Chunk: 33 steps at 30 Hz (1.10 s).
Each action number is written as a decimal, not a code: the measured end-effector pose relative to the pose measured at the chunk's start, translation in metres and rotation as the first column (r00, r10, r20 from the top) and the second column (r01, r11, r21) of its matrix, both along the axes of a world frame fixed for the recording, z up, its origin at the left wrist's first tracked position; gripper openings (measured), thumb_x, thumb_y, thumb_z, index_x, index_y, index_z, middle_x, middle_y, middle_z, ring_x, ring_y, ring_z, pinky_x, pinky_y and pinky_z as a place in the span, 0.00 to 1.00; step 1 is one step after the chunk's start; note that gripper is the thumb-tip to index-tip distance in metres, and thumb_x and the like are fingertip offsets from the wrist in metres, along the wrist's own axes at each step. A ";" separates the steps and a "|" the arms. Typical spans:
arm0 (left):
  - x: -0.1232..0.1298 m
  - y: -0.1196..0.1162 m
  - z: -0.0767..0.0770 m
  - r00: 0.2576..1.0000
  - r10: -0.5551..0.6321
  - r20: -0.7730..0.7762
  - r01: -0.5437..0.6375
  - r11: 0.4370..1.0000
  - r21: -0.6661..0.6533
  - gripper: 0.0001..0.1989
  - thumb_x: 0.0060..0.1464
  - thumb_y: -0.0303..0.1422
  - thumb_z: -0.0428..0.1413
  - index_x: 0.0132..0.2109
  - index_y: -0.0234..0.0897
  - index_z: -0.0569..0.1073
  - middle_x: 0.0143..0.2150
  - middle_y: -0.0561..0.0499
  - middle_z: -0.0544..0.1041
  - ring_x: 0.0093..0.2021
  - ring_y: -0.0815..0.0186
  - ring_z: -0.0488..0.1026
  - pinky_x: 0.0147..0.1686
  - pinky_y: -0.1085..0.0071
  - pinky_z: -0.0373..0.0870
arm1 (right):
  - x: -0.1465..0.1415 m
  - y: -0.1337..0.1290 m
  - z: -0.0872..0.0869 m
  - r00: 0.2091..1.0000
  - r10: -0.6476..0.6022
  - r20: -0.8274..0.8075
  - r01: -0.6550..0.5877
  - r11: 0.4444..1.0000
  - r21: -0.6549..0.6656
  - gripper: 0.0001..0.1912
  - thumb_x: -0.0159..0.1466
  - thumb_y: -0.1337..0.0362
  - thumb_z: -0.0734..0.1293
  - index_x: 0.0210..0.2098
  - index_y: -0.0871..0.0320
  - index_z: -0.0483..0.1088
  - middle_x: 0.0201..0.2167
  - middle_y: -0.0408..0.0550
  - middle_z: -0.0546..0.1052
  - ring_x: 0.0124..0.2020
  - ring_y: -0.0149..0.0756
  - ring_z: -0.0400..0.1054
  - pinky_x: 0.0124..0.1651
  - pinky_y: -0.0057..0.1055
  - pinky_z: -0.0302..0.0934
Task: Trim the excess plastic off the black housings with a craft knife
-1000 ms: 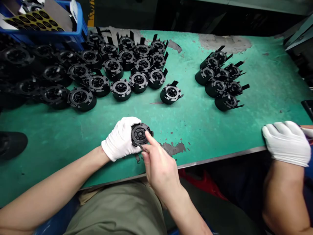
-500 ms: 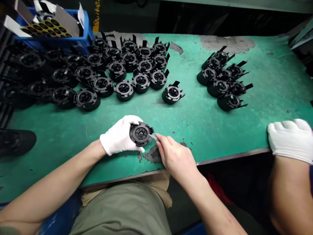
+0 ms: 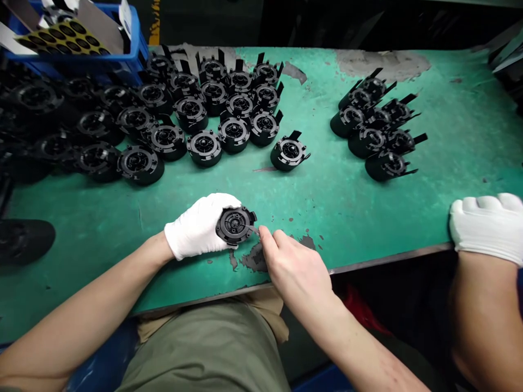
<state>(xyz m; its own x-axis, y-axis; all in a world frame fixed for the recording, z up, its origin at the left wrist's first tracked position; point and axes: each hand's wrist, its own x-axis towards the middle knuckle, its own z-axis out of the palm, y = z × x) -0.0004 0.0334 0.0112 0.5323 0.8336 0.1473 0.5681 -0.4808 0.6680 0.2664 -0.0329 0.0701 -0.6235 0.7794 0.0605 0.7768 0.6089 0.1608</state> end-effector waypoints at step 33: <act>0.001 0.000 -0.002 0.999 0.013 0.035 -0.014 0.999 0.047 0.33 0.52 0.49 0.78 0.56 0.39 0.76 0.56 0.40 0.83 0.55 0.45 0.84 0.57 0.49 0.82 | 0.013 0.034 0.015 0.983 0.180 -0.031 -0.182 0.970 -0.159 0.20 0.73 0.78 0.62 0.62 0.60 0.72 0.32 0.42 0.75 0.28 0.35 0.69 0.28 0.36 0.52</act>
<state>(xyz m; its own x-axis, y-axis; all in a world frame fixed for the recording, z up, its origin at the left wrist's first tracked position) 0.0007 0.0338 0.0096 0.5151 0.8323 0.2049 0.5519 -0.5049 0.6637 0.2798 0.0006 0.0846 -0.7551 0.6541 -0.0446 0.6530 0.7564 0.0379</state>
